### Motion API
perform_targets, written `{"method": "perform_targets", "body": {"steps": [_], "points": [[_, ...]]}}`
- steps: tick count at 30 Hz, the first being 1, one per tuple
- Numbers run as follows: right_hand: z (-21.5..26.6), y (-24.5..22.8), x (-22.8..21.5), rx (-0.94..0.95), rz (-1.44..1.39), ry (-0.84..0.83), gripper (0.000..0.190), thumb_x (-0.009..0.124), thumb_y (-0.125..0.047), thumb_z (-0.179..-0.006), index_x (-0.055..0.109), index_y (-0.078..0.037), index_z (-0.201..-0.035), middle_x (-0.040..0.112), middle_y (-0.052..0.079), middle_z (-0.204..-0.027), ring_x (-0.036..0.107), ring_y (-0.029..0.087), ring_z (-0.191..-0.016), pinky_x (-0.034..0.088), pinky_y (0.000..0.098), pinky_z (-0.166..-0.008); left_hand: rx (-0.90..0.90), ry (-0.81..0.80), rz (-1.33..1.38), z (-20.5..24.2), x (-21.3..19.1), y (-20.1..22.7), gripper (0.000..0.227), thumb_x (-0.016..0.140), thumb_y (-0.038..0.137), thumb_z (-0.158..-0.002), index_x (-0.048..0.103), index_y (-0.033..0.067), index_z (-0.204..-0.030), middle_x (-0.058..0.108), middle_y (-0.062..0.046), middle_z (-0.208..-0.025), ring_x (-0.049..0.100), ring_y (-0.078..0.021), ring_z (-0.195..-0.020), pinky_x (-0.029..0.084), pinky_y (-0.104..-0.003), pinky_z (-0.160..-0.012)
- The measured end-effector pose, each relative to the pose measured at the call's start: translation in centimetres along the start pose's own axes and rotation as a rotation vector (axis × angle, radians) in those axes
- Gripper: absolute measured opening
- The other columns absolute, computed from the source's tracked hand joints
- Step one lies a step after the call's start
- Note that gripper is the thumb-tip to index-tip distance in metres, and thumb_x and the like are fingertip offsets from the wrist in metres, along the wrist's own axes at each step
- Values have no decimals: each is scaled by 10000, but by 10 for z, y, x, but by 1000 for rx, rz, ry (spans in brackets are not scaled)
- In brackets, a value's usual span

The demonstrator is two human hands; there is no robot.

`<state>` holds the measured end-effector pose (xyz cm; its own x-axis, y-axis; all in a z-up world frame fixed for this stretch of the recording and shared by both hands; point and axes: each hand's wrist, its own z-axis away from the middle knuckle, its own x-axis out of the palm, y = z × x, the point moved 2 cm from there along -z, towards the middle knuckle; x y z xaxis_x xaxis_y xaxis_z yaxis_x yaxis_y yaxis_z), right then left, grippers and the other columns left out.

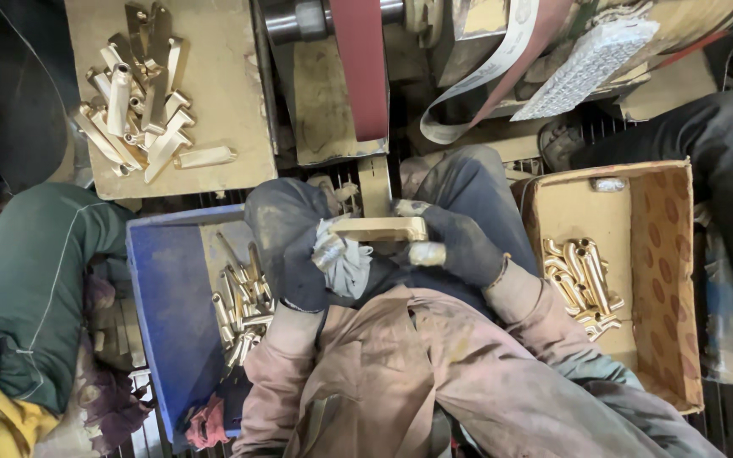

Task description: The person sits on the floor and uses a belt sander to polish small brass-colored metal parts. They hold each part with a cloth, press it against the moving belt, and then place the finished pieces into a cardboard box.

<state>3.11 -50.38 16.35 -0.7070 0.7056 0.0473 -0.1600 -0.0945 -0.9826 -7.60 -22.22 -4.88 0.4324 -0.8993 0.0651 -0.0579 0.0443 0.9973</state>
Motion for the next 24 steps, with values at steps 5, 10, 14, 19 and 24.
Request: {"method": "perform_targets", "body": {"steps": [5, 10, 14, 19, 24], "points": [[4, -7, 1, -25, 460, 141, 672, 832, -159, -815, 571, -21, -1419, 730, 120, -1250, 717, 170, -1125, 569, 322, -946, 222, 20, -438, -10, 0, 25, 318, 495, 4, -1032, 625, -50, -1316, 662, -130, -1291, 586, -172, -1253, 465, -291, -1118], [7, 4, -9, -26, 248, 154, 596, 818, -147, -836, 619, -2, -1379, 754, 100, -1238, 722, 151, -1103, 578, 314, -963, -140, -266, -518, 10, 29, 123, 212, 645, 77, -962, 747, 13, -1137, 709, -121, -932, 678, -216, -945, 525, -281, -927], [9, 11, -16, 8, 81, 130, 582, 810, -170, -843, 640, 7, -1370, 759, 89, -1221, 703, 131, -1096, 573, 307, -968, 556, -111, -878, -9, 55, 217, 366, 634, -23, -831, 737, 65, -1172, 740, -133, -1050, 676, -282, -1103, 401, -411, -1142], [6, 5, -18, 11, 161, 92, 593, 797, -206, -840, 637, 6, -1371, 752, 93, -1246, 693, 136, -1135, 544, 314, -1010, 122, -360, -438, -11, 65, 251, 480, 736, -20, -853, 671, 4, -1328, 761, -113, -1179, 715, -158, -1083, 544, -292, -982], [6, -1, -19, -1, 199, -5, 599, 758, -200, -873, 588, -6, -1414, 710, 92, -1328, 673, 154, -1196, 523, 320, -1030, -48, -404, -207, 1, 58, 239, 496, 673, -61, -894, 594, -62, -1383, 715, -120, -1254, 670, -169, -1116, 528, -294, -984]]}}
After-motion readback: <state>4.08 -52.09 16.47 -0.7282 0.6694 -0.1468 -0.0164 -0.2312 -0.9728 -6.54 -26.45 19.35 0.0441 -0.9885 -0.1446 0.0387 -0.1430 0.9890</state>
